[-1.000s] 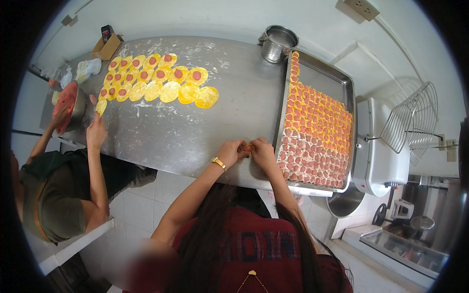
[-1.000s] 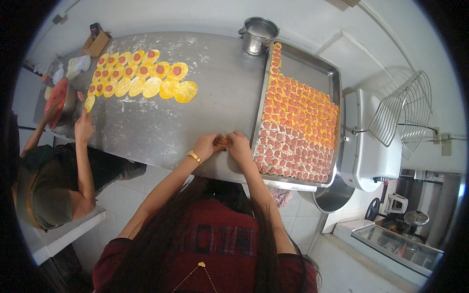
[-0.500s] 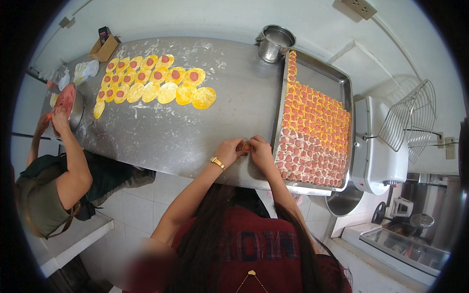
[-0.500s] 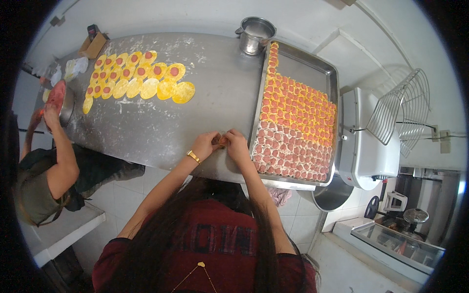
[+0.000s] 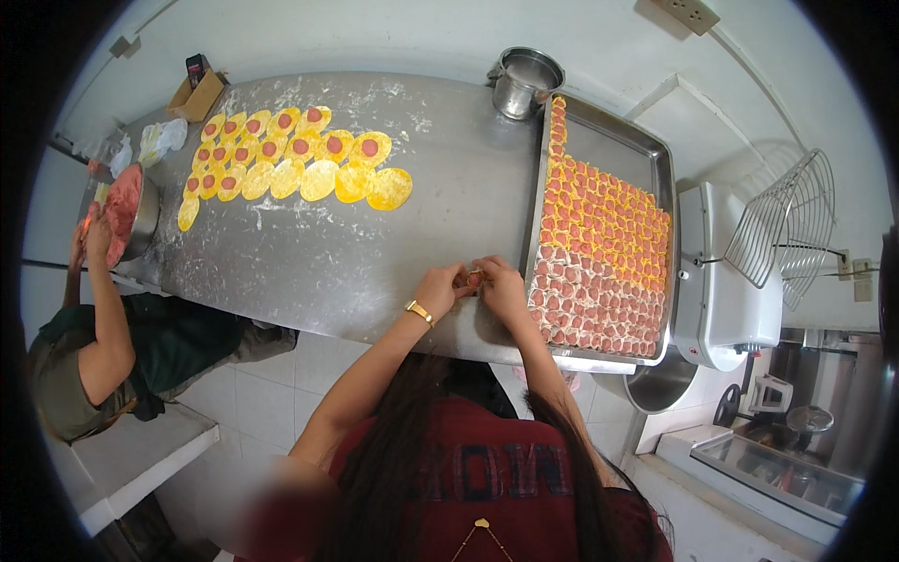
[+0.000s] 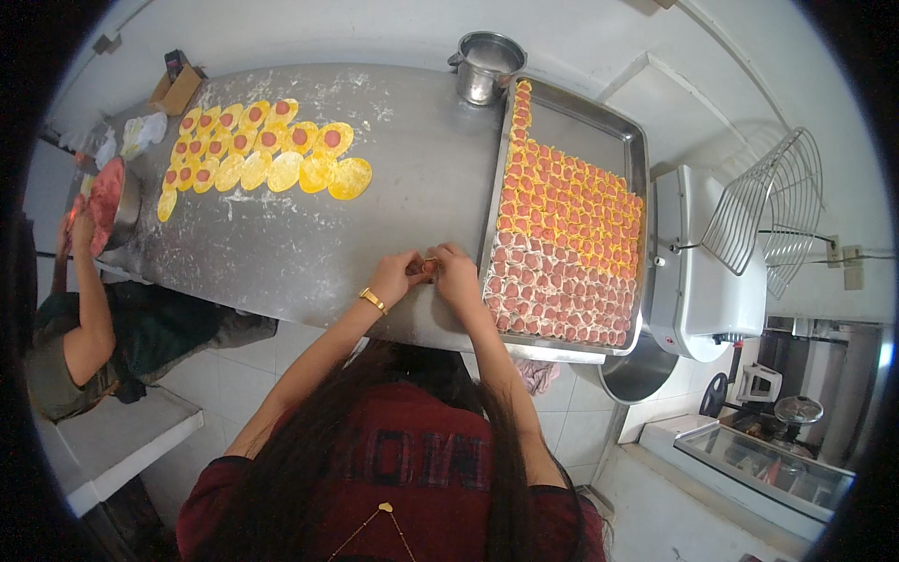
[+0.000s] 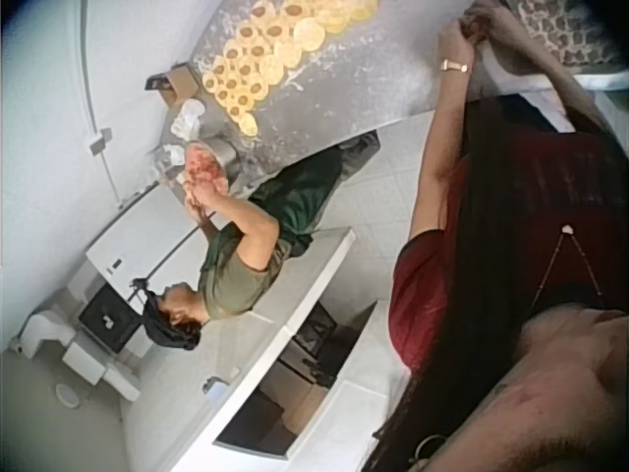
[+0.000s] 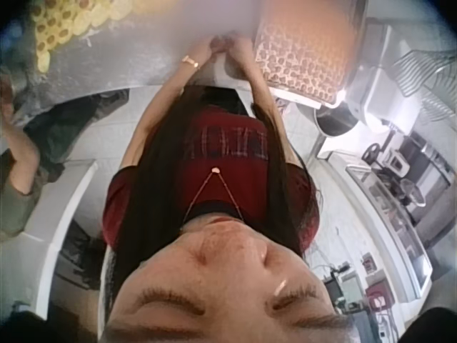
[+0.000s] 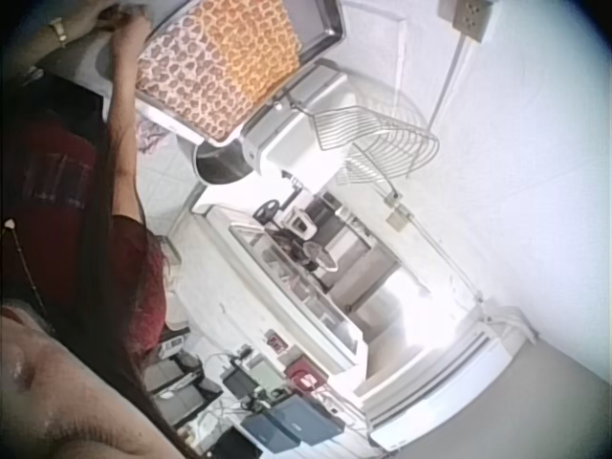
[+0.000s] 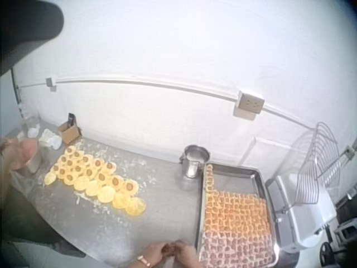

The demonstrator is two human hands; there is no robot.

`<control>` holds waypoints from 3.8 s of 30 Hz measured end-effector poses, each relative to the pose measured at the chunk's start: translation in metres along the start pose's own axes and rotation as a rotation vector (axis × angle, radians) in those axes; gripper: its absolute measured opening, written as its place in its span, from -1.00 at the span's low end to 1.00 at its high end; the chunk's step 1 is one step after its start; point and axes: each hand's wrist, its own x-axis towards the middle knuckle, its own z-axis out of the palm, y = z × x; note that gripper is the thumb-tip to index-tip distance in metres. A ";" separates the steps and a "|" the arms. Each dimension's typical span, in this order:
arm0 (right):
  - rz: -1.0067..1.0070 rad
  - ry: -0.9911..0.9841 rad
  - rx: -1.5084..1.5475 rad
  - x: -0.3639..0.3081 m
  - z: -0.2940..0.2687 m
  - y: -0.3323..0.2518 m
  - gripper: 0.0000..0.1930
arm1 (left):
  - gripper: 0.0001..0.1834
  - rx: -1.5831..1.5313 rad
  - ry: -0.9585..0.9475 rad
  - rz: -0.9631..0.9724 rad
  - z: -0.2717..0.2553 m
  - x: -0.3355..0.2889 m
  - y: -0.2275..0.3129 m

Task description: The person places a red filling onto yellow dough circles, folds them into dumplings, and arranges them on a metal tray. A coworker across the table also prepares filling and places it on dough circles.

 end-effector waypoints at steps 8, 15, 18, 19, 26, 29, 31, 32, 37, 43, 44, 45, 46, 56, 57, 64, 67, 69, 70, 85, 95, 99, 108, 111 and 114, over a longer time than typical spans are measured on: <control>-0.001 -0.055 -0.024 0.000 -0.004 -0.005 -0.64 | -0.78 0.129 0.002 0.022 -0.001 0.000 0.001; 0.076 0.000 -0.032 -0.004 0.000 -0.003 -0.68 | -0.74 0.024 0.155 0.177 0.002 -0.002 -0.004; 0.081 -0.017 0.009 -0.003 0.003 -0.005 -0.66 | -0.73 0.050 0.105 0.152 0.004 -0.001 -0.003; 0.068 -0.013 0.013 -0.003 0.003 -0.005 -0.65 | -0.73 0.087 0.126 0.162 0.004 -0.001 -0.003; 0.032 0.050 -0.055 -0.006 0.004 -0.002 -0.69 | -0.75 0.124 0.147 0.179 0.002 -0.001 0.000; 0.020 0.055 -0.004 -0.003 0.008 -0.001 -0.66 | -0.76 0.039 0.120 0.137 0.002 -0.001 0.001; 0.043 0.047 0.009 -0.002 0.008 -0.003 -0.64 | -0.75 -0.009 0.112 0.121 0.002 0.000 0.001; 0.009 0.059 0.008 -0.002 0.007 -0.005 -0.64 | -0.73 -0.020 0.110 0.121 0.002 0.000 0.000; 0.042 0.040 -0.020 -0.006 -0.004 -0.015 -0.61 | -0.68 -0.126 0.137 0.058 -0.001 -0.004 -0.008; -0.115 -0.066 -0.185 -0.006 0.005 -0.014 -0.57 | -0.68 -0.102 0.125 0.048 -0.015 -0.017 -0.018; -0.134 -0.053 -0.168 -0.007 0.005 -0.014 -0.59 | -0.69 -0.104 0.120 0.038 -0.016 -0.021 -0.018; -0.120 -0.048 -0.151 -0.007 0.004 -0.013 -0.60 | -0.70 -0.117 0.109 0.015 -0.016 -0.023 -0.017; -0.072 -0.060 -0.137 -0.008 0.001 -0.013 -0.62 | -0.72 -0.140 0.119 0.015 -0.016 -0.027 -0.016; 0.284 0.231 0.282 0.030 -0.185 0.088 -0.65 | -0.77 -0.268 0.302 -0.101 -0.039 -0.094 -0.049; 0.251 0.289 0.311 0.039 -0.215 0.110 -0.64 | -0.79 -0.253 0.345 -0.106 -0.040 -0.103 -0.051; 0.285 0.428 -0.137 0.115 -0.341 0.252 -0.62 | -0.84 -0.215 0.520 -0.408 -0.012 -0.163 -0.038; 0.271 0.323 -0.286 0.136 -0.341 0.291 -0.67 | -0.84 -0.100 0.518 -0.491 0.004 -0.185 -0.028; 0.217 0.232 -0.351 0.147 -0.334 0.309 -0.72 | -0.83 -0.042 0.496 -0.495 0.015 -0.198 -0.019; 0.204 0.193 -0.391 0.151 -0.331 0.315 -0.74 | -0.83 -0.016 0.483 -0.505 0.019 -0.202 -0.015; 0.289 -0.155 -0.317 0.153 -0.333 0.315 -0.73 | -0.79 0.099 0.381 -0.528 0.047 -0.190 0.014; 0.270 -0.095 -0.284 0.153 -0.334 0.317 -0.72 | -0.76 0.093 0.363 -0.503 0.054 -0.190 0.014; 0.281 -0.161 -0.308 0.160 -0.336 0.327 -0.74 | -0.75 0.050 0.364 -0.535 0.054 -0.192 0.014; 0.272 -0.094 -0.300 0.161 -0.329 0.344 -0.73 | -0.71 0.066 0.329 -0.555 0.042 -0.199 0.003; 0.255 -0.073 -0.359 0.159 -0.328 0.341 -0.73 | -0.72 0.094 0.329 -0.549 0.030 -0.200 -0.003; 0.258 -0.204 -0.482 0.160 -0.332 0.328 -0.72 | -0.74 0.123 0.338 -0.547 0.017 -0.206 -0.010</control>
